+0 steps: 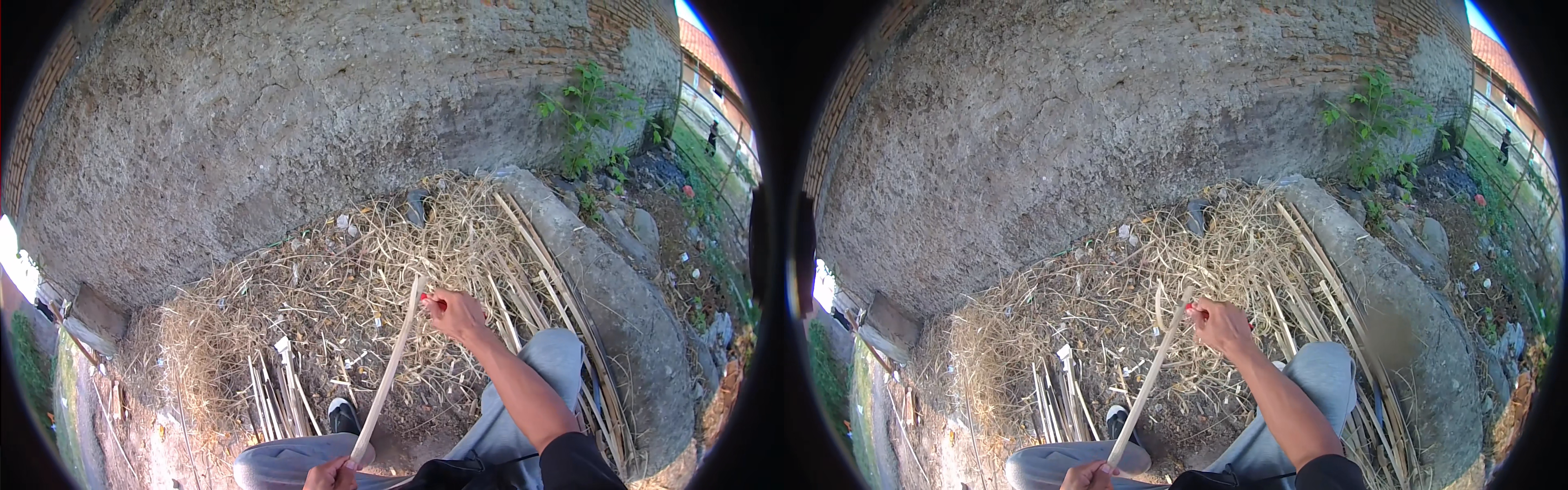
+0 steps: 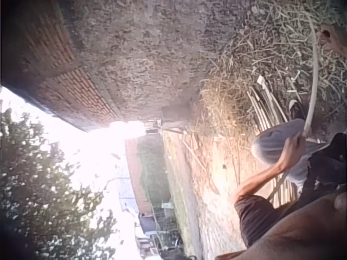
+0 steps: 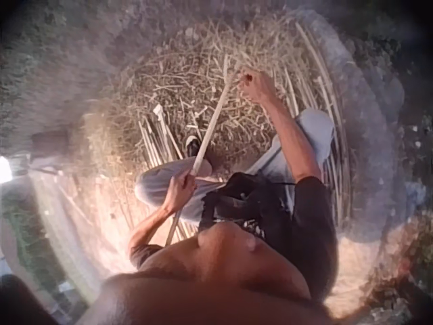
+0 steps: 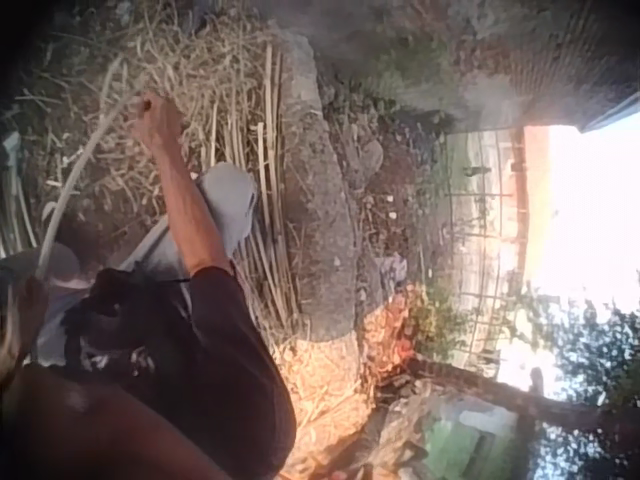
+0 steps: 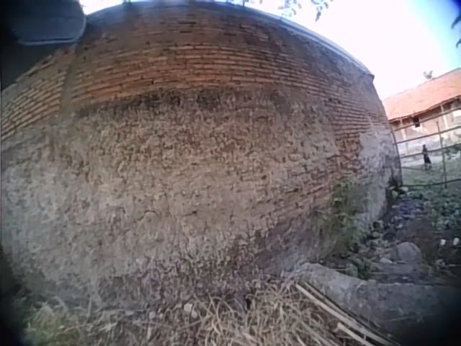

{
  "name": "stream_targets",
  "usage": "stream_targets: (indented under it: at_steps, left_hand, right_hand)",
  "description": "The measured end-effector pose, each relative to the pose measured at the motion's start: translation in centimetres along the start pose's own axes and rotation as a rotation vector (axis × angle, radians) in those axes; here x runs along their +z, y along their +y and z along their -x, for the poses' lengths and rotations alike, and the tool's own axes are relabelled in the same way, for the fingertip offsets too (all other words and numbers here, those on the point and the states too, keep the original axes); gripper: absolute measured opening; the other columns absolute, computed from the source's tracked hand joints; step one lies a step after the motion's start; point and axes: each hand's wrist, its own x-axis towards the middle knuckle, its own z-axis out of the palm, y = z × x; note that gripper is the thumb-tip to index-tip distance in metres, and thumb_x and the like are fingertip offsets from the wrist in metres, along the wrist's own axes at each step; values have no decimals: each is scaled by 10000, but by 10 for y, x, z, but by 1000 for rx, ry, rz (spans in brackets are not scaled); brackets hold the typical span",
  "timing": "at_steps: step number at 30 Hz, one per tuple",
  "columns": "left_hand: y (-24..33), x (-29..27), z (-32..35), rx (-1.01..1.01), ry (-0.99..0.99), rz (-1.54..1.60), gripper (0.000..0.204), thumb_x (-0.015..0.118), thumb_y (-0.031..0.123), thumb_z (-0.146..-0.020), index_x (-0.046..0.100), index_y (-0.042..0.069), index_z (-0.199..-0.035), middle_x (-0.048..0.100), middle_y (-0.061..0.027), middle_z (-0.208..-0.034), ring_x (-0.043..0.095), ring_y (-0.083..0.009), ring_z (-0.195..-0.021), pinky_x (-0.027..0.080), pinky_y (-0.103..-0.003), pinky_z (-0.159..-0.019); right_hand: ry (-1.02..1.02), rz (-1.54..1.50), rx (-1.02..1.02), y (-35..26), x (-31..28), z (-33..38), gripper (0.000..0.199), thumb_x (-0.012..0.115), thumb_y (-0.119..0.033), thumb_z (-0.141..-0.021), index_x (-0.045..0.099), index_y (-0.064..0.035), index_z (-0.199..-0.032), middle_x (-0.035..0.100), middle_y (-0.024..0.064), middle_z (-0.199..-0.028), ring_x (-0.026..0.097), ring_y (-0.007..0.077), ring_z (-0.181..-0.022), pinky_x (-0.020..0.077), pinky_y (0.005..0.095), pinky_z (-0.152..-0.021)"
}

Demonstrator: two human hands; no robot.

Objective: The person shaves a wooden stick with a utility knife and bends the stick with both hands.

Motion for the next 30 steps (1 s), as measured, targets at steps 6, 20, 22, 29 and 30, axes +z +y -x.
stream_targets:
  at_steps: [6, 20, 22, 29, 30]
  left_hand:
    - [-9, -12, 25, -72, -13, -28, 296, 471, 245, -1044, 637, 16, -959, 494, 23, -586, 447, -52, -525, 365, -260, -456]
    - [-62, -38, 10, -363, 127, 392, 336, 494, 348, -1043, 621, 82, -882, 455, 30, -553, 370, -66, -402, 278, -229, -361]
    - [-37, -41, -4, -407, 68, 459, 324, 500, 346, -1041, 617, 86, -886, 446, 33, -556, 361, -65, -400, 274, -225, -361]
    - [-15, -31, -29, -463, -3, 575, 281, 525, 334, -1030, 575, 108, -872, 454, 38, -583, 361, -54, -416, 251, -221, -358]
    - [-12, -30, -35, -461, -10, 573, 281, 525, 334, -1030, 575, 108, -872, 454, 38, -583, 361, -54, -416, 251, -221, -358]
  right_hand:
    - [42, 43, -73, 1, 14, 4, 163, 633, -278, -902, 691, -127, -901, 692, 88, -700, 663, 253, -618, 518, 419, -578]
    - [-285, 41, 141, -21, -7, 25, 256, 593, -343, -956, 664, -100, -914, 710, 95, -824, 688, 295, -761, 534, 434, -718]
    - [-301, 82, 79, -24, -2, 34, 275, 588, -380, -958, 678, -120, -947, 704, 83, -814, 683, 267, -752, 524, 421, -710]
    - [-307, 23, 72, -53, -46, 27, 304, 604, -420, -945, 703, -132, -948, 691, 90, -778, 666, 245, -705, 504, 405, -677]
    - [-192, -1, 40, -52, -56, 26, 292, 602, -398, -950, 695, -122, -942, 686, 84, -748, 666, 261, -682, 508, 408, -662]
